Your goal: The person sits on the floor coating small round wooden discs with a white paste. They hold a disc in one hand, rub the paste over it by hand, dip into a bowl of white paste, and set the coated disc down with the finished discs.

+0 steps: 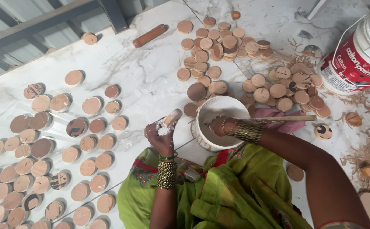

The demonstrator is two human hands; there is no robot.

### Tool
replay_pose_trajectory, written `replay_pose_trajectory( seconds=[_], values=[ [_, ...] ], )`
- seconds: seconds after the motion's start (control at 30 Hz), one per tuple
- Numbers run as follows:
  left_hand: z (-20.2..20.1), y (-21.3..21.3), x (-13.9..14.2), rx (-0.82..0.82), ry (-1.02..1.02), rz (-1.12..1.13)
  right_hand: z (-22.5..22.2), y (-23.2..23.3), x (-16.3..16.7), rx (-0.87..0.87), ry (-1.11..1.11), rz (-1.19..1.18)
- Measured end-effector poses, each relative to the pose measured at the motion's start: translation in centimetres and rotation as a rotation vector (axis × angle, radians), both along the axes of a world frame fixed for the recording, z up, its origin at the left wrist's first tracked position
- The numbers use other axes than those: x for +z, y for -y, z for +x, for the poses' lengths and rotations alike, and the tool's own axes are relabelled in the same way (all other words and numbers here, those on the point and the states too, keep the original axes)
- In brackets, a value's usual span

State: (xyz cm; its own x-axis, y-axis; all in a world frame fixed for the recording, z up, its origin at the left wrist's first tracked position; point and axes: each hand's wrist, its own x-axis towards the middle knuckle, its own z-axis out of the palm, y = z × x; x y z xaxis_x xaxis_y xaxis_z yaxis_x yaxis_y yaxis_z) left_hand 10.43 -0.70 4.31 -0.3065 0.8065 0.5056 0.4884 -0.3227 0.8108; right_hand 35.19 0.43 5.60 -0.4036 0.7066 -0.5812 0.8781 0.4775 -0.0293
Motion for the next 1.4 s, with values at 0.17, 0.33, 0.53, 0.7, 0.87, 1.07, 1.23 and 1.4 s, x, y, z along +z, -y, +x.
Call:
replay_pose_trajectory(
  seconds=[0.17,0.33,0.53,0.7,0.87,1.07,1.23,1.4],
  values=[
    [0.1,0.1,-0.1,0.014,0.016,-0.016,-2.3,0.2,0.0,0.046,0.144,-0.164],
    [0.5,0.2,0.2,-0.023,0.056,-0.023,-2.3,0.1,1.1,0.043,0.161,-0.294],
    [0.7,0.2,0.6,-0.015,0.079,-0.055,-1.2,-0.5,-0.3,0.018,0.137,-0.357],
    [0.7,0.3,0.8,-0.049,0.087,-0.078,3.1,-0.8,-0.1,-0.043,-0.226,-0.149],
    [1.1,0.3,1.2,-0.058,0.057,-0.048,8.3,0.8,1.8,-0.166,-0.557,0.221],
    [2.4,0.7,1.3,-0.092,-0.014,0.007,9.3,3.9,2.0,-0.89,-1.009,0.096],
    [2.8,1.1,0.8,-0.111,-0.079,0.026,8.2,4.5,1.8,-0.788,-1.057,0.33],
    [2.9,0.6,0.3,-0.068,-0.094,0.132,6.8,3.8,1.2,-0.387,-0.578,0.507]
  ],
)
